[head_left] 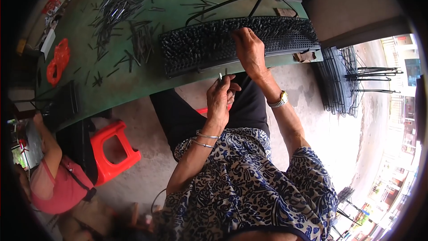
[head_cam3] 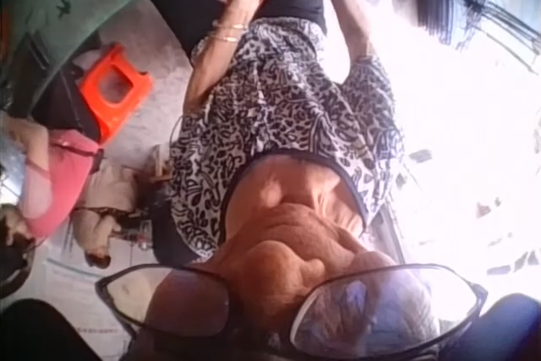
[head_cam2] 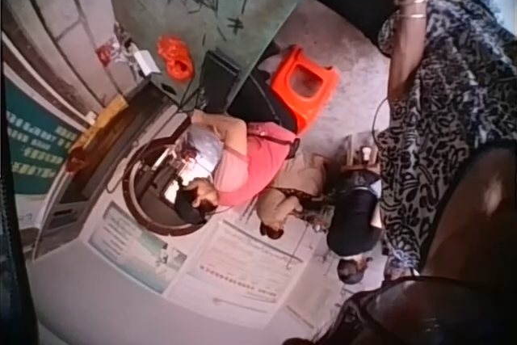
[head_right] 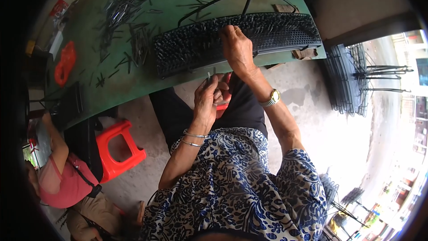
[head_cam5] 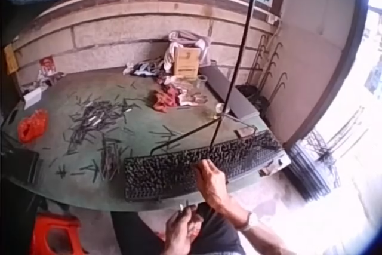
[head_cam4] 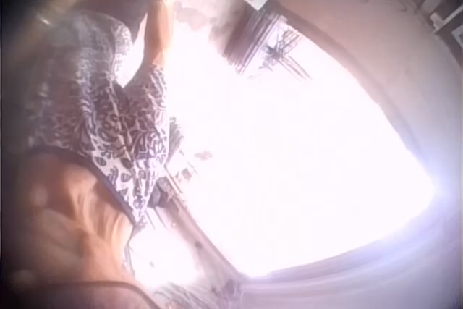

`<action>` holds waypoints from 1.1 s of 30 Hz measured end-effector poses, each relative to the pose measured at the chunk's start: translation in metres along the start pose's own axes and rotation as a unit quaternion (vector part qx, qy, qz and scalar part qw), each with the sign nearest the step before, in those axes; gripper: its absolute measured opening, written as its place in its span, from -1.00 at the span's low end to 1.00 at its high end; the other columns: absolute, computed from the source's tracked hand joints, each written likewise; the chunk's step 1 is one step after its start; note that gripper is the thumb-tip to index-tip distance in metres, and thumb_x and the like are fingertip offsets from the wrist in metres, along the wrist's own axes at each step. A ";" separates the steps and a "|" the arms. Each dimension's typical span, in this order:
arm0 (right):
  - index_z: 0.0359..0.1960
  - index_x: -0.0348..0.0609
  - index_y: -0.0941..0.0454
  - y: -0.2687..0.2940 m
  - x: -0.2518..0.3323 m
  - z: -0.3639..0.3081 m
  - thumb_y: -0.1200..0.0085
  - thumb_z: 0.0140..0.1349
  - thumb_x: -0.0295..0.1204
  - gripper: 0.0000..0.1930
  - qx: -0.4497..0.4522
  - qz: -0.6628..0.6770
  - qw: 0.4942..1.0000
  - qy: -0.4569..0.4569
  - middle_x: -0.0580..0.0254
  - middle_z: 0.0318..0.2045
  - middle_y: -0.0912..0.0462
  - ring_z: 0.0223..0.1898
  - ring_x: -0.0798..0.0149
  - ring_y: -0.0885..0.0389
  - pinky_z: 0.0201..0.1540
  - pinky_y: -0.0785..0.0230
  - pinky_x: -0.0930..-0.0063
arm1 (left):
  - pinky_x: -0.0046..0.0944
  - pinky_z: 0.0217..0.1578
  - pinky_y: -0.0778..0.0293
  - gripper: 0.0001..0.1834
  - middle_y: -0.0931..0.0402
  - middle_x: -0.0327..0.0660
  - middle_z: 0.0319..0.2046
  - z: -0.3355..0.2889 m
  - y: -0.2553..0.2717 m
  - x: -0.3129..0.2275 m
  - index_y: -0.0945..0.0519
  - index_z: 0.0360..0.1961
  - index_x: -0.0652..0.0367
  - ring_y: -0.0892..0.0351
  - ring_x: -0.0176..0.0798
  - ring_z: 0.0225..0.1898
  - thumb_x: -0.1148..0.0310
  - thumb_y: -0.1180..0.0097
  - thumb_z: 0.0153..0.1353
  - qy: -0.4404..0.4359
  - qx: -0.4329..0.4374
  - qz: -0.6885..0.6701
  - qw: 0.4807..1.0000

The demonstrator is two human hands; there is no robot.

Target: Manually sorting and assembling small metal pins or hooks on a workbench.

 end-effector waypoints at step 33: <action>-0.24 -0.09 -0.66 0.001 0.001 -0.017 -0.19 0.13 -0.38 -0.82 0.065 -0.032 0.997 -0.028 0.19 -0.42 -0.49 -0.38 0.16 -0.57 -0.34 -0.41 0.36 | -0.53 -0.60 -0.07 -0.68 -0.54 -0.22 -0.45 0.001 -0.004 0.003 -0.54 -0.12 0.21 -0.10 -0.57 -0.62 0.15 -0.01 0.37 -0.002 0.035 -0.036 0.999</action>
Point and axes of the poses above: each hand's wrist, its own z-axis towards the middle knuckle, its own y-axis out of the back of the hand, x = y × z, the point moved 8 cm from there along z, towards the middle knuckle
